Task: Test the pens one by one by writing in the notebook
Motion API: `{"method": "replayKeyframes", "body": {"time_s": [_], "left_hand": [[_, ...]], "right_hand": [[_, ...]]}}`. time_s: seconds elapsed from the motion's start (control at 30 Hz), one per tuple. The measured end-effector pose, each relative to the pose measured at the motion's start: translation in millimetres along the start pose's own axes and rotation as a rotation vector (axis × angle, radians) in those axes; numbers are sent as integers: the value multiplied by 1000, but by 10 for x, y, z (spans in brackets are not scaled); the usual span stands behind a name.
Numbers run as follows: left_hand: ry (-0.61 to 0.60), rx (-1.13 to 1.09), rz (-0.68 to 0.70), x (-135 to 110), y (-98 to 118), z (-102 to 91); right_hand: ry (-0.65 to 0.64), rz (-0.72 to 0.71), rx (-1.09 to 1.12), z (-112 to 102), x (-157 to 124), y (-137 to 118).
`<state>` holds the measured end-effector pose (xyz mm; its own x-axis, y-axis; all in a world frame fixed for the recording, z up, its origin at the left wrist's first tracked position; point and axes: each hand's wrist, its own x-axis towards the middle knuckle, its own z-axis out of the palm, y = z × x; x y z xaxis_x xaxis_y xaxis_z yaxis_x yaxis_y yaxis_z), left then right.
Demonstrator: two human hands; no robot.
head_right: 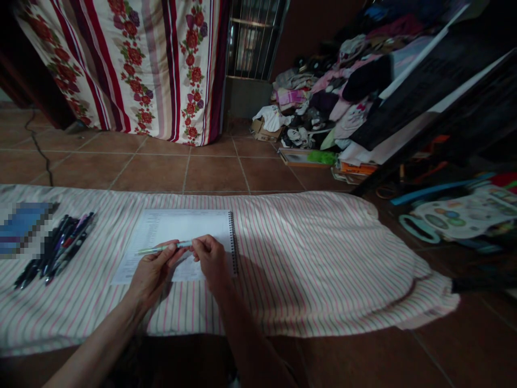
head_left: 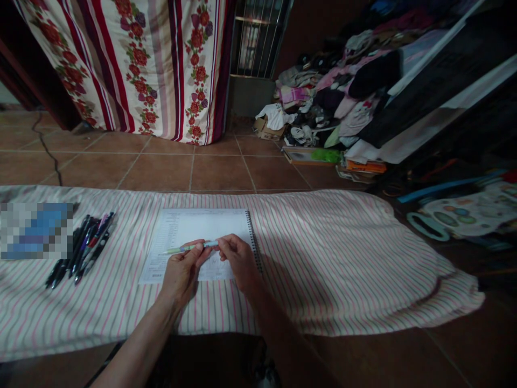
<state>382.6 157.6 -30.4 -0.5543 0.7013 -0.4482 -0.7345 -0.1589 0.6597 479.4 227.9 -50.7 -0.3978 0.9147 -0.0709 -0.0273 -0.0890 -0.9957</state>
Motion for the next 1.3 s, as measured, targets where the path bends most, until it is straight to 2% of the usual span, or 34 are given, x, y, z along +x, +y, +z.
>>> {"method": "replayKeyframes", "body": {"time_s": [0.1,0.23,0.3,0.53,0.73,0.87,0.93,1.1,1.3], "left_hand": [[17,-22,-1,24,2,-16],[30,-36,-28,36,18,-35],[22,-33,-23,36,25,-38],[-23,13,21,12,18,-33],[31,-34,19,19,21,-28],[26,-45,-6,13,23,-28],[18,-37,-2,0,20,-24],[0,18,18,-20,-5,-15],[26,-24,14,9,-25,-28]], "right_hand": [[-46,-7,41,11,-40,-75],[-88,177,209,29,-79,-157],[-86,213,198,29,-78,-159],[-78,55,60,-6,-49,-102],[-68,51,131,7,-62,-106],[-88,176,221,12,-74,-126],[-85,195,176,9,-67,-116],[-62,83,36,-16,-39,-62],[-73,59,121,-18,-61,-89]]}}
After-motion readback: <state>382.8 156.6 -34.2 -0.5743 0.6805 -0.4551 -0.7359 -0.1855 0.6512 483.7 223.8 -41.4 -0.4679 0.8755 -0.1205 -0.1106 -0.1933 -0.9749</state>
